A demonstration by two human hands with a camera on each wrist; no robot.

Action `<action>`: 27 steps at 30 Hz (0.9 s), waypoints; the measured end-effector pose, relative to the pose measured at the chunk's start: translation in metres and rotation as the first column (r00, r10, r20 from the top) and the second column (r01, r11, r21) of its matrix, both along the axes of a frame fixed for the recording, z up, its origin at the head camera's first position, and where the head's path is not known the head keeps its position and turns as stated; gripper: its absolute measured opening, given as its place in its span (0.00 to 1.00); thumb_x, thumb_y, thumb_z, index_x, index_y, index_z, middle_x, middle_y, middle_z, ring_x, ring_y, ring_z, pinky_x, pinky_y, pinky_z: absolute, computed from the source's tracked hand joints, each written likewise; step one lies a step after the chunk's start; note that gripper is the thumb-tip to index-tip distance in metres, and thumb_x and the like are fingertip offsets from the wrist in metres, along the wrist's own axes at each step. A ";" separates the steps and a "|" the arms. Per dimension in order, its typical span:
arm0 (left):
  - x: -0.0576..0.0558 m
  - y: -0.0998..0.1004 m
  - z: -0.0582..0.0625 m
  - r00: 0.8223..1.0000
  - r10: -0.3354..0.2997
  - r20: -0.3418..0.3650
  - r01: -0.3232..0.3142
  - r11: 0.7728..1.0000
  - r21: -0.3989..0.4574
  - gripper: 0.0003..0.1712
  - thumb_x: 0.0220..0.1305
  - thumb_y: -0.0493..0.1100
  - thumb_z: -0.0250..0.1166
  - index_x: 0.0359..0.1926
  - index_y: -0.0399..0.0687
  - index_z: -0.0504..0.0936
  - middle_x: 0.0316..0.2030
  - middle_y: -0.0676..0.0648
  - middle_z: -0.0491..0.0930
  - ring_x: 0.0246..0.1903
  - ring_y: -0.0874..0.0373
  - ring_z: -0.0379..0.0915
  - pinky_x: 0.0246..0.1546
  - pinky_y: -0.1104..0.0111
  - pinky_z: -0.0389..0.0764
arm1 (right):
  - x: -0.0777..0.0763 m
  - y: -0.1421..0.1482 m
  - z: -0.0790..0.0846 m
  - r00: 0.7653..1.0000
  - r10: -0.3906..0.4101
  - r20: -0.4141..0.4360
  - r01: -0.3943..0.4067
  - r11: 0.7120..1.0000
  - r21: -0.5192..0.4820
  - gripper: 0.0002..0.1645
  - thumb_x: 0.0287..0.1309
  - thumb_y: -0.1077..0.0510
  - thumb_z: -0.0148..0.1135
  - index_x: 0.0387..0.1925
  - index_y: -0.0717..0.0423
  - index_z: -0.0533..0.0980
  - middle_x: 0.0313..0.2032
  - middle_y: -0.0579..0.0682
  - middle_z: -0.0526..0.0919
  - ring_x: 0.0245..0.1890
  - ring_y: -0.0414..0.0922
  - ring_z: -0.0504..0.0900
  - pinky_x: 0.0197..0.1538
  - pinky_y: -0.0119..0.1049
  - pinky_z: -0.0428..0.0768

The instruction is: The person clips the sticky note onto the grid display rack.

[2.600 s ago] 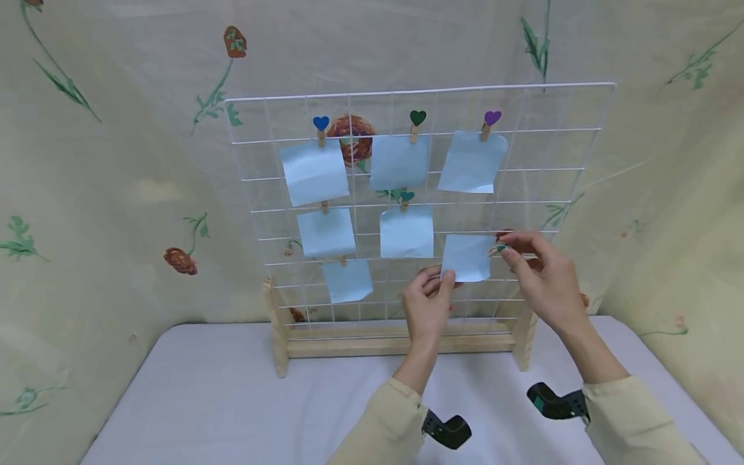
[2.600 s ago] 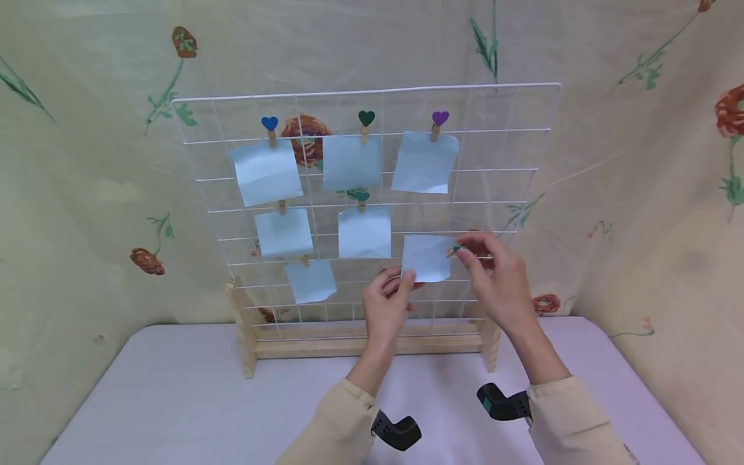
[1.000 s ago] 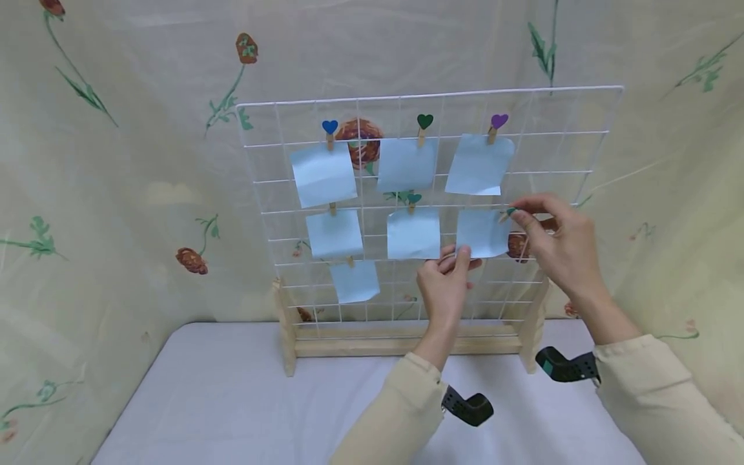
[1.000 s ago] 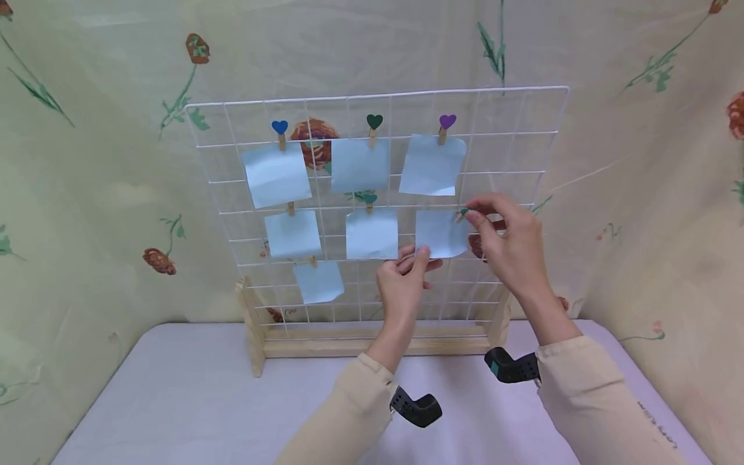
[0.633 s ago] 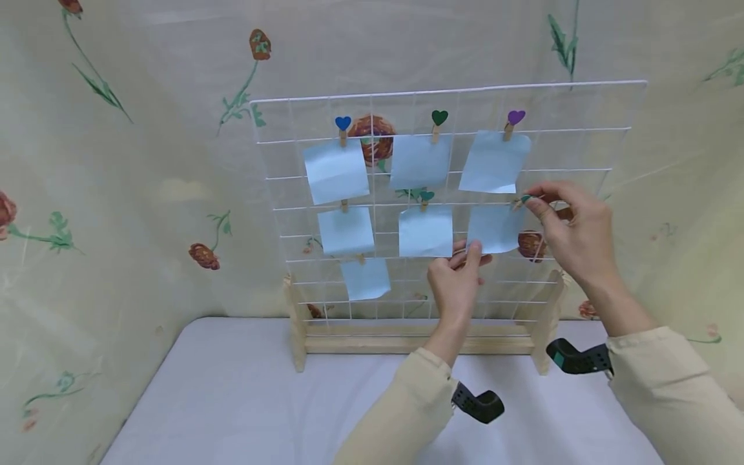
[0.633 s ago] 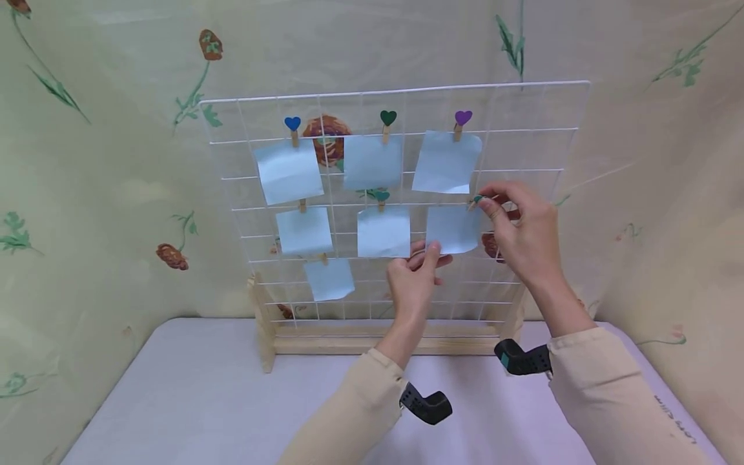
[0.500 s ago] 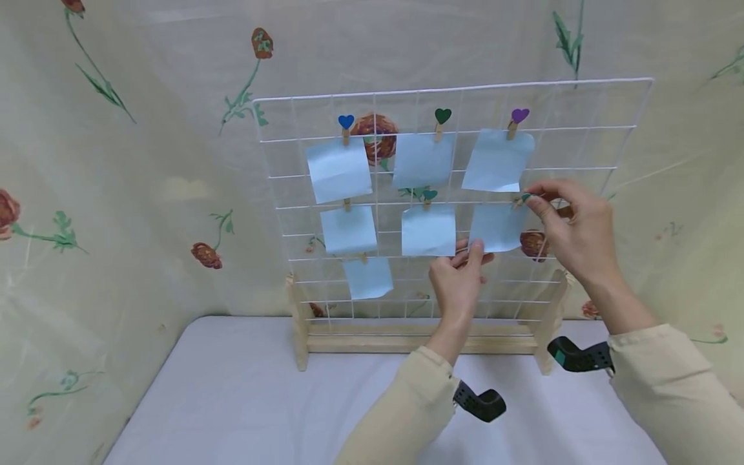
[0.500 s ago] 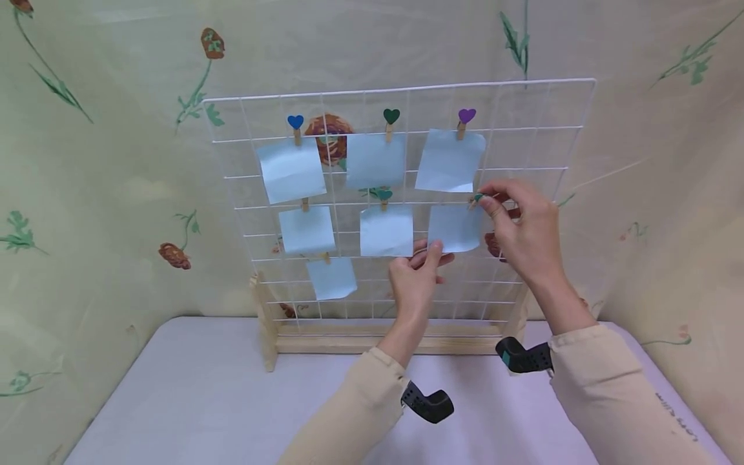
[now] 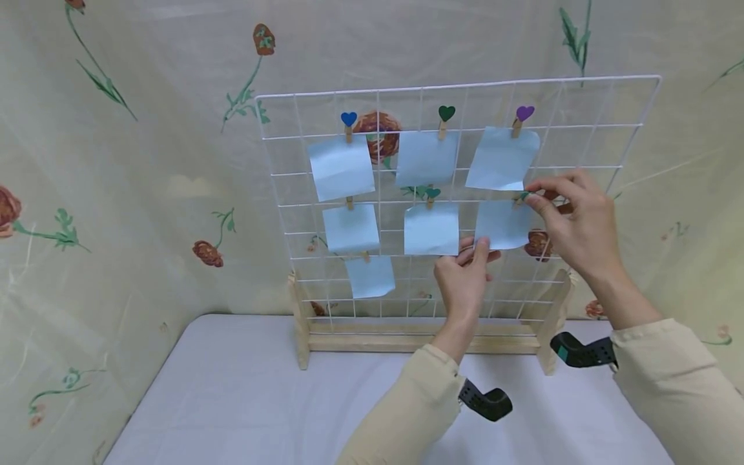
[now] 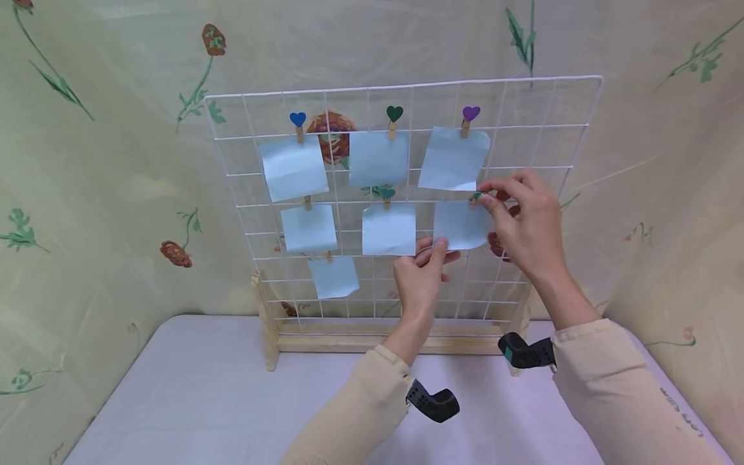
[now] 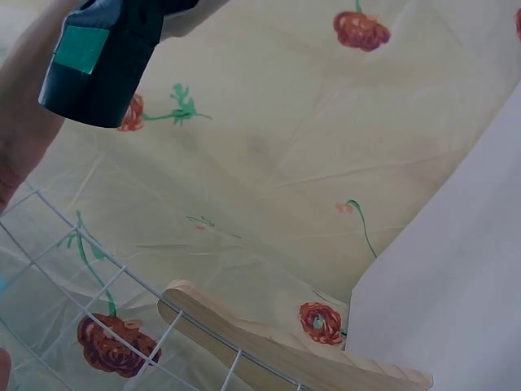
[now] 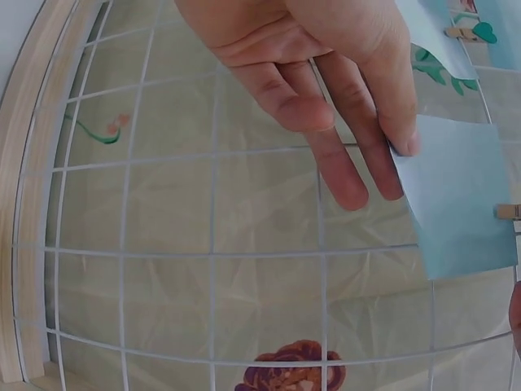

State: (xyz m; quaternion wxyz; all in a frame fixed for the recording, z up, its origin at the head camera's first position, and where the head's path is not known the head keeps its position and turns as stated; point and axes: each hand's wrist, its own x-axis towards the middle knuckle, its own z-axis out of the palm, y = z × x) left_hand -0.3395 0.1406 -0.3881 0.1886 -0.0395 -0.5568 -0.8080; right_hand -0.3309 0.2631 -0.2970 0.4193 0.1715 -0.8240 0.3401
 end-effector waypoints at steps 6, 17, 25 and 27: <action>0.002 0.000 0.003 1.000 0.001 0.002 -0.001 1.000 0.014 0.12 0.61 0.49 0.65 0.38 0.45 0.81 0.29 0.43 0.87 0.25 0.55 0.85 0.16 0.75 0.73 | 0.000 -0.002 0.002 1.000 0.019 0.008 -0.019 1.000 0.010 0.09 0.57 0.63 0.63 0.39 0.62 0.82 0.34 0.47 0.74 0.34 0.24 0.67 0.33 0.13 0.67; 0.003 0.001 0.003 1.000 0.012 -0.007 -0.012 1.000 0.015 0.11 0.60 0.49 0.65 0.36 0.46 0.81 0.27 0.43 0.87 0.26 0.53 0.85 0.16 0.77 0.73 | 0.000 -0.004 0.003 0.999 0.025 0.025 -0.026 0.998 0.057 0.09 0.58 0.64 0.62 0.40 0.64 0.81 0.34 0.50 0.74 0.33 0.26 0.66 0.32 0.10 0.66; 0.003 0.004 0.004 1.000 0.007 -0.012 -0.007 1.000 0.022 0.11 0.60 0.49 0.66 0.36 0.46 0.83 0.27 0.43 0.87 0.27 0.52 0.85 0.16 0.77 0.74 | -0.001 -0.006 0.001 0.999 0.015 -0.030 -0.012 0.995 0.099 0.09 0.58 0.68 0.60 0.41 0.66 0.79 0.32 0.56 0.73 0.32 0.27 0.62 0.33 0.10 0.63; 0.002 0.002 0.004 1.000 0.021 -0.022 -0.020 1.000 0.023 0.11 0.60 0.49 0.66 0.36 0.46 0.82 0.26 0.42 0.86 0.27 0.52 0.85 0.15 0.77 0.74 | -0.003 -0.008 0.001 0.999 0.021 -0.050 -0.016 0.994 0.109 0.09 0.58 0.68 0.61 0.41 0.67 0.79 0.32 0.57 0.72 0.32 0.27 0.62 0.32 0.10 0.63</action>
